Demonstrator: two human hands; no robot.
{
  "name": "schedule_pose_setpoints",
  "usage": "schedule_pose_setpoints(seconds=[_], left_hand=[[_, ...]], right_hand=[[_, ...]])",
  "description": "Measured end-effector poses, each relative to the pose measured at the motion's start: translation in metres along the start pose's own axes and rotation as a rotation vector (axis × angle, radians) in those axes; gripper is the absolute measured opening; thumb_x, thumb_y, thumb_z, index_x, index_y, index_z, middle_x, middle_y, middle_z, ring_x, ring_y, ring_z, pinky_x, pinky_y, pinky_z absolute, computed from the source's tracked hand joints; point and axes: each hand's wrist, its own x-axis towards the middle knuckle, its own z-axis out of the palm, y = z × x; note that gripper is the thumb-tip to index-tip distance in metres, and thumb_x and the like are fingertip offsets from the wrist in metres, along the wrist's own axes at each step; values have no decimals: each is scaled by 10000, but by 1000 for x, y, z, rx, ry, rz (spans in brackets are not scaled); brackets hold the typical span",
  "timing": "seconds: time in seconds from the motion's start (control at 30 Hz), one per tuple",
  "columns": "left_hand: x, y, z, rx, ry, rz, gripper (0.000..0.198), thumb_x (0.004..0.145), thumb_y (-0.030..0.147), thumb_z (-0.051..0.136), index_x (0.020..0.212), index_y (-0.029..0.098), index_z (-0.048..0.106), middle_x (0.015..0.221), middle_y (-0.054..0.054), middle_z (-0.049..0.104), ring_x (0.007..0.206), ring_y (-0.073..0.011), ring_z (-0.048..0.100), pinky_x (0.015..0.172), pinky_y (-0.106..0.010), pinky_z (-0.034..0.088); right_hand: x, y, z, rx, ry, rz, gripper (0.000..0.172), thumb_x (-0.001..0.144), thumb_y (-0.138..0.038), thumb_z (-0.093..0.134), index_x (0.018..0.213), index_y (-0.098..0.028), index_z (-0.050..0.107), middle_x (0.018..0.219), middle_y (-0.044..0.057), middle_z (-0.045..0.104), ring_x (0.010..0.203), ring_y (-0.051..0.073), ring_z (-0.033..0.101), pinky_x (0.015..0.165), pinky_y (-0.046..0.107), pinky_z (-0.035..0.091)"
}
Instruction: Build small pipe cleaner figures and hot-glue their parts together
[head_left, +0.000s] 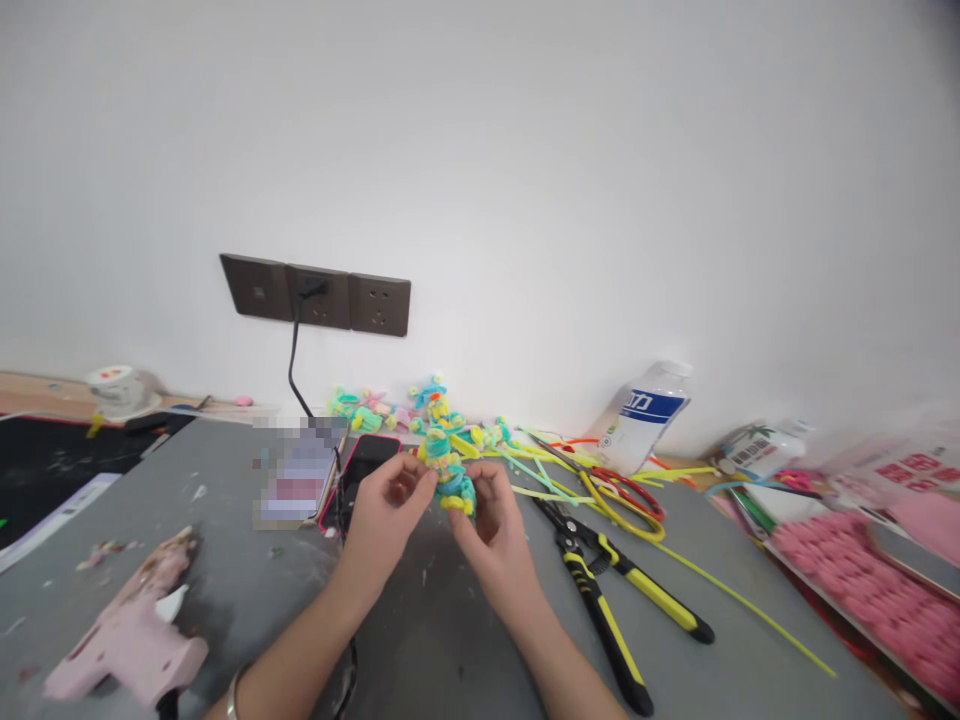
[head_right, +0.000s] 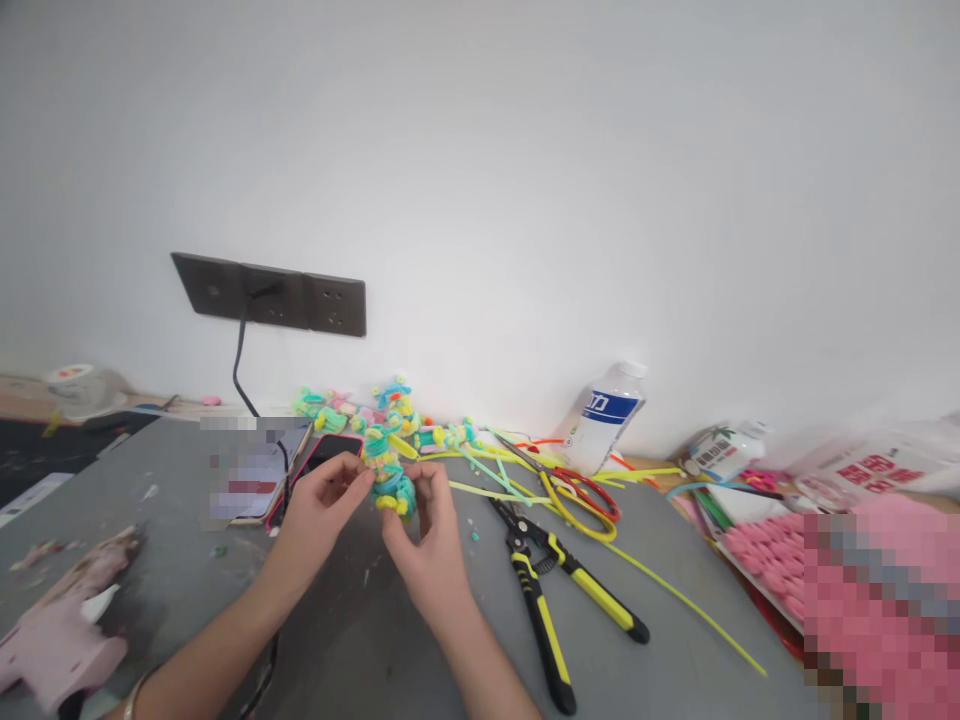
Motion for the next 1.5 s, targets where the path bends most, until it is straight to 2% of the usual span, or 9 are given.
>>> schedule_pose_setpoints(seconds=[0.37,0.9,1.03,1.23,1.5], left_hand=[[0,-3,0,-9,-4,4,216,744,338,639,618,184,556,583,29,528,558,-121,459,535,-229,360],[0,-5,-1,-36,-59,-19,236,775,361,612,644,186,523,607,37,473,582,-118,416,545,-235,331],[0,-5,-1,-51,-68,-15,265,784,357,613,621,189,489,599,48,436,572,-111,391,536,-234,312],[0,-9,1,-163,-41,6,361,780,306,645,613,218,337,592,85,309,557,-94,302,535,-221,292],[1,-17,4,-270,-14,15,379,770,259,688,688,230,319,623,97,346,568,-89,330,562,-204,331]], right_hand=[[0,-6,-2,-117,-15,-50,279,801,-118,592,1010,-248,461,935,5,539,891,176,563,816,284,460],[-1,-2,-6,-219,-14,-77,312,789,-123,584,1048,-239,455,957,16,522,890,178,563,817,295,461],[-1,-3,-6,-202,-23,-74,308,795,-127,579,1049,-244,449,959,16,523,884,176,556,811,293,458],[0,-2,-6,-135,-32,-58,298,811,-128,573,1051,-247,443,970,15,517,914,177,546,835,295,448],[3,1,-5,7,-15,-25,256,811,-184,619,1010,-246,470,936,7,547,855,166,536,769,270,435]])
